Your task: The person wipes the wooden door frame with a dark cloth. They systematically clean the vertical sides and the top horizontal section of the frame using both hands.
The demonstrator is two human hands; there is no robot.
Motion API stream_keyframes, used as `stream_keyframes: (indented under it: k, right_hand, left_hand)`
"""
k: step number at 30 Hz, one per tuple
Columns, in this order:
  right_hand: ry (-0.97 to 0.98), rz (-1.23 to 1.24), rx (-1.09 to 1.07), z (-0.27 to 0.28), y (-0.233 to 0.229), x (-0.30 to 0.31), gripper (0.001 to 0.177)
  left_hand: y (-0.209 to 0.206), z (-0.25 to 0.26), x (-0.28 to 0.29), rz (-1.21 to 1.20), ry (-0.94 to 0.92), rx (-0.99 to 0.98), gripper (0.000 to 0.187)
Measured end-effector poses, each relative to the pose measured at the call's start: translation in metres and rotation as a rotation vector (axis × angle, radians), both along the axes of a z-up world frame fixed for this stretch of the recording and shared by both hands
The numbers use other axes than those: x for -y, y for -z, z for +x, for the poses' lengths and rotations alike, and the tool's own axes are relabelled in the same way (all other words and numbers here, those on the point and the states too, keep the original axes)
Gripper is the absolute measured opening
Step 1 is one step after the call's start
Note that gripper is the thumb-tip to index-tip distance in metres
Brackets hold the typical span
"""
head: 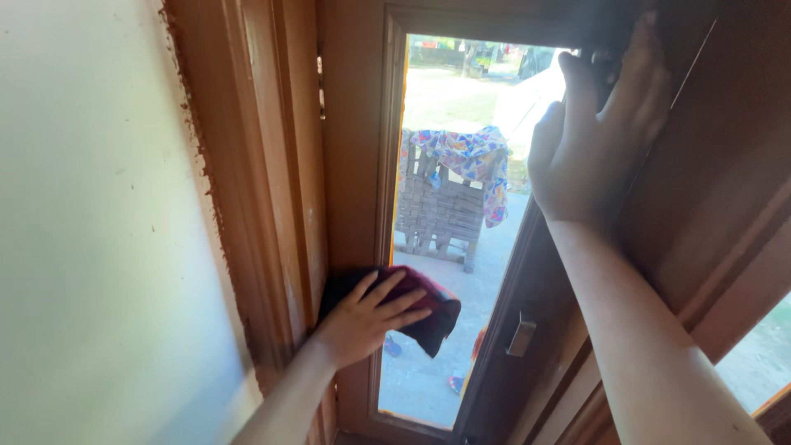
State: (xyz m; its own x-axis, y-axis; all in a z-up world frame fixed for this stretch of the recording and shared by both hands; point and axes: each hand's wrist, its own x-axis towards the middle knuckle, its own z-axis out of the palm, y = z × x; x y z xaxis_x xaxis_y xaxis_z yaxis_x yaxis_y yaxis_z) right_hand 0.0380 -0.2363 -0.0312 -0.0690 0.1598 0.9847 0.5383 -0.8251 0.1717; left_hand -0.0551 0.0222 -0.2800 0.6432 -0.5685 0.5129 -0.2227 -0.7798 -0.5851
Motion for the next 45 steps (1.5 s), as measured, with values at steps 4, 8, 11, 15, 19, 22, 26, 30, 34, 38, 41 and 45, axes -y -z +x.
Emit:
stream_keyframes:
  k: [4, 8, 11, 15, 19, 22, 26, 30, 34, 38, 41, 45]
  right_hand:
    - [0.012, -0.004, 0.012, 0.005, 0.002, 0.0, 0.04]
    - [0.014, -0.011, 0.003, 0.005, 0.003, 0.001, 0.045]
    - [0.016, -0.005, 0.038, 0.006, 0.001, -0.002, 0.042]
    - [-0.001, 0.007, 0.039, 0.007, 0.0, -0.003, 0.039]
    - [0.012, 0.01, 0.025, 0.008, 0.0, -0.003, 0.04]
    - [0.015, 0.007, 0.028, 0.006, 0.0, -0.004, 0.041]
    - [-0.002, 0.0, 0.002, 0.002, 0.0, -0.002, 0.039]
    - [0.058, -0.027, -0.068, -0.003, -0.003, -0.005, 0.043]
    - [0.081, -0.076, -0.153, -0.01, -0.004, -0.004, 0.049]
    - [0.069, -0.104, -0.185, -0.012, 0.013, 0.0, 0.052]
    - [0.118, -0.1, -0.235, -0.013, 0.05, -0.001, 0.055]
    - [0.145, -0.103, -0.252, -0.014, 0.1, 0.0, 0.057]
  left_hand:
    - [-0.066, -0.001, 0.0, -0.125, -0.023, -0.093, 0.086]
    - [-0.159, 0.001, -0.005, -0.233, 0.01, 0.108, 0.089]
    - [-0.213, 0.003, -0.002, -0.213, -0.085, 0.31, 0.086]
    - [-0.25, 0.006, -0.002, -0.218, -0.118, 0.405, 0.087]
    - [-0.22, 0.006, 0.006, -0.34, -0.078, 0.376, 0.084]
    - [-0.162, -0.002, 0.011, -0.396, -0.083, 0.207, 0.086]
    - [-0.062, -0.009, 0.008, -0.345, -0.156, 0.01, 0.082]
    - [0.02, -0.015, 0.006, -0.316, -0.188, -0.085, 0.085]
    - [0.019, -0.014, -0.001, -0.321, -0.07, -0.092, 0.081]
    - [-0.066, -0.001, -0.006, -0.245, -0.045, 0.1, 0.075]
    - [-0.142, 0.007, -0.004, -0.233, -0.12, 0.182, 0.075]
    - [-0.205, 0.007, -0.006, -0.192, -0.166, 0.338, 0.073]
